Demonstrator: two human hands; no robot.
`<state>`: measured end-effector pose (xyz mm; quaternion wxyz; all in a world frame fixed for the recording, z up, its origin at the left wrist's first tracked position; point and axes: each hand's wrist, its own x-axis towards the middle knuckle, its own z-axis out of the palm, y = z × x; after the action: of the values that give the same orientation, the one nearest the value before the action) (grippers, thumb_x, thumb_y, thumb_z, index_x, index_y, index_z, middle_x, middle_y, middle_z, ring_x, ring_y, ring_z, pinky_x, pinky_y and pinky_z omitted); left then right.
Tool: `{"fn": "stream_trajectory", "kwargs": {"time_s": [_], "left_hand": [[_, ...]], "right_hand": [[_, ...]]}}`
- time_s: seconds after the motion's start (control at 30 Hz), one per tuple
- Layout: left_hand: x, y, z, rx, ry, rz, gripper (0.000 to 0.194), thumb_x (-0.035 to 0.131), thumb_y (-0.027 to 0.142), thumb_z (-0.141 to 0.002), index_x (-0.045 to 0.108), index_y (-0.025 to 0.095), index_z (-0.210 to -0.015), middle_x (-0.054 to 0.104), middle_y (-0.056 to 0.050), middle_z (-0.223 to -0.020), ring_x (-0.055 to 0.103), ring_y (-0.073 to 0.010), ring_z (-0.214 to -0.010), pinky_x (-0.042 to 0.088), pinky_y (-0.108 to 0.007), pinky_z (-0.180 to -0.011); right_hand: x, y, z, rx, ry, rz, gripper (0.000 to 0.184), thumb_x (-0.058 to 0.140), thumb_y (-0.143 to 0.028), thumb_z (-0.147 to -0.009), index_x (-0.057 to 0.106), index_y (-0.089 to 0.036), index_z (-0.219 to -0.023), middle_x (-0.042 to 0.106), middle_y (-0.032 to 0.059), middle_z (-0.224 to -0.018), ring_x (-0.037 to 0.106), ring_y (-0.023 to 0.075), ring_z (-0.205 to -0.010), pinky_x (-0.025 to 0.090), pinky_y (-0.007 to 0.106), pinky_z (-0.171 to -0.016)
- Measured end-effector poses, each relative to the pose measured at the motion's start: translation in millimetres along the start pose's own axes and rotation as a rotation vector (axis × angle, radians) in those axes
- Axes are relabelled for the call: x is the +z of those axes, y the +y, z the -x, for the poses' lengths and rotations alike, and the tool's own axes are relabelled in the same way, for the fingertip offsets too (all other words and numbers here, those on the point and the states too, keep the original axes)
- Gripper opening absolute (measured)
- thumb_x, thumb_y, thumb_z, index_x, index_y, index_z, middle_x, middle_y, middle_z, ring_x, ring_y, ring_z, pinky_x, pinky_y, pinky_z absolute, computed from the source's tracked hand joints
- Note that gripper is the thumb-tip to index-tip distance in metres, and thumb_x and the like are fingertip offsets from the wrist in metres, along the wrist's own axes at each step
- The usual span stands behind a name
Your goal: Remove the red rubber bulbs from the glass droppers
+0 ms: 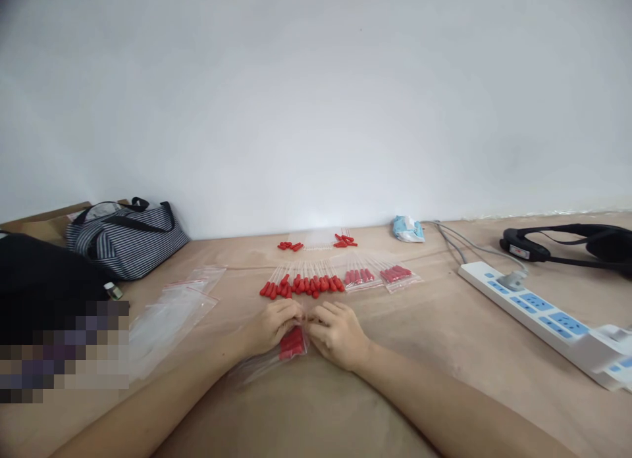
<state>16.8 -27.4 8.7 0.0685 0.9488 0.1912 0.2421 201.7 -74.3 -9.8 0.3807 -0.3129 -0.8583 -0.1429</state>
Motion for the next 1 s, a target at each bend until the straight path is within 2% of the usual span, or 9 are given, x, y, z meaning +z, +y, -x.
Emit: {"fn": "stream_trajectory", "kwargs": {"time_s": [0.1,0.23,0.33,0.43,0.53,0.6,0.73,0.83,1.0], "left_hand": [[-2.2,-2.1,-0.8,0.055,-0.026,0.001,0.021,0.034,0.012,-0.085,0.052,0.015,-0.075,0.059,-0.002,-0.072,0.053,-0.0115,-0.066,0.042,-0.021,-0.061],[-4.0,-4.4,-1.4,0.161,0.042,-0.048,0.026,0.032,0.016,-0.088,0.056,0.013,-0.078,0.062,-0.005,-0.076,0.056,-0.0111,-0.067,0.044,-0.02,-0.062],[-2.9,-3.3,-1.2,0.221,0.106,-0.11,0.03,0.029,0.016,-0.089,0.058,0.013,-0.08,0.063,-0.006,-0.077,0.057,-0.0111,-0.067,0.044,-0.019,-0.061],[-1.5,-0.8,-1.2,0.225,0.133,-0.152,0.031,0.028,0.016,-0.09,0.057,0.013,-0.077,0.063,-0.006,-0.074,0.057,-0.0108,-0.066,0.044,-0.019,-0.059],[-0.6,0.5,-1.0,0.219,0.134,-0.161,0.032,0.028,0.015,-0.09,0.056,0.013,-0.074,0.062,-0.005,-0.072,0.056,-0.0105,-0.065,0.045,-0.019,-0.06],[0.0,0.2,-0.5,0.214,0.116,-0.16,0.031,0.029,0.016,-0.089,0.055,0.013,-0.073,0.061,-0.005,-0.071,0.056,-0.0107,-0.065,0.045,-0.019,-0.059],[0.5,-0.4,-0.3,0.23,0.118,-0.146,0.03,0.029,0.014,-0.089,0.054,0.011,-0.073,0.06,-0.006,-0.069,0.055,-0.0109,-0.064,0.044,-0.019,-0.059],[-1.1,1.7,-2.6,0.291,0.137,-0.161,0.031,0.027,0.012,-0.089,0.054,0.011,-0.073,0.06,-0.005,-0.07,0.054,-0.011,-0.065,0.044,-0.019,-0.06],[-6.5,3.5,-7.4,0.421,-0.021,-0.259,0.039,0.023,0.01,-0.089,0.051,0.014,-0.062,0.057,-0.003,-0.064,0.048,-0.012,-0.059,0.04,-0.023,-0.054]], "right_hand": [[2.1,3.6,0.5,-0.099,-0.023,0.088,0.025,0.039,-0.014,-0.082,0.053,-0.018,-0.061,0.06,0.0021,-0.072,0.047,0.0122,-0.06,0.031,0.024,-0.049],[6.0,7.3,4.0,-0.126,-0.077,0.056,0.026,0.031,-0.01,-0.084,0.051,-0.017,-0.069,0.061,0.0052,-0.08,0.051,0.0123,-0.065,0.038,0.023,-0.055],[8.0,7.8,6.1,-0.089,-0.127,-0.015,0.023,0.029,-0.009,-0.085,0.049,-0.016,-0.077,0.061,0.0076,-0.083,0.054,0.0117,-0.068,0.042,0.021,-0.059],[8.9,6.1,6.0,-0.014,-0.139,-0.12,0.019,0.029,-0.01,-0.086,0.047,-0.016,-0.081,0.061,0.0058,-0.078,0.056,0.011,-0.066,0.043,0.019,-0.057],[9.0,3.7,5.0,0.071,-0.105,-0.185,0.014,0.033,-0.017,-0.087,0.046,-0.018,-0.084,0.061,0.0024,-0.073,0.056,0.0099,-0.063,0.043,0.018,-0.056],[8.6,3.0,4.9,0.077,-0.067,-0.166,0.013,0.035,-0.019,-0.087,0.047,-0.018,-0.087,0.061,0.0019,-0.072,0.056,0.0098,-0.061,0.043,0.018,-0.055],[6.5,5.0,4.8,-0.052,0.005,-0.055,0.021,0.032,-0.012,-0.086,0.052,-0.017,-0.09,0.061,0.0022,-0.071,0.054,0.0099,-0.06,0.039,0.02,-0.054],[4.8,7.2,3.0,-0.151,0.008,0.002,0.024,0.032,-0.012,-0.086,0.055,-0.018,-0.085,0.06,0.0018,-0.071,0.05,0.0097,-0.058,0.035,0.021,-0.052],[2.7,10.5,0.0,-0.261,-0.041,0.12,0.032,0.029,-0.015,-0.087,0.052,-0.017,-0.065,0.055,0.0007,-0.061,0.045,0.0111,-0.055,0.028,0.026,-0.05]]}}
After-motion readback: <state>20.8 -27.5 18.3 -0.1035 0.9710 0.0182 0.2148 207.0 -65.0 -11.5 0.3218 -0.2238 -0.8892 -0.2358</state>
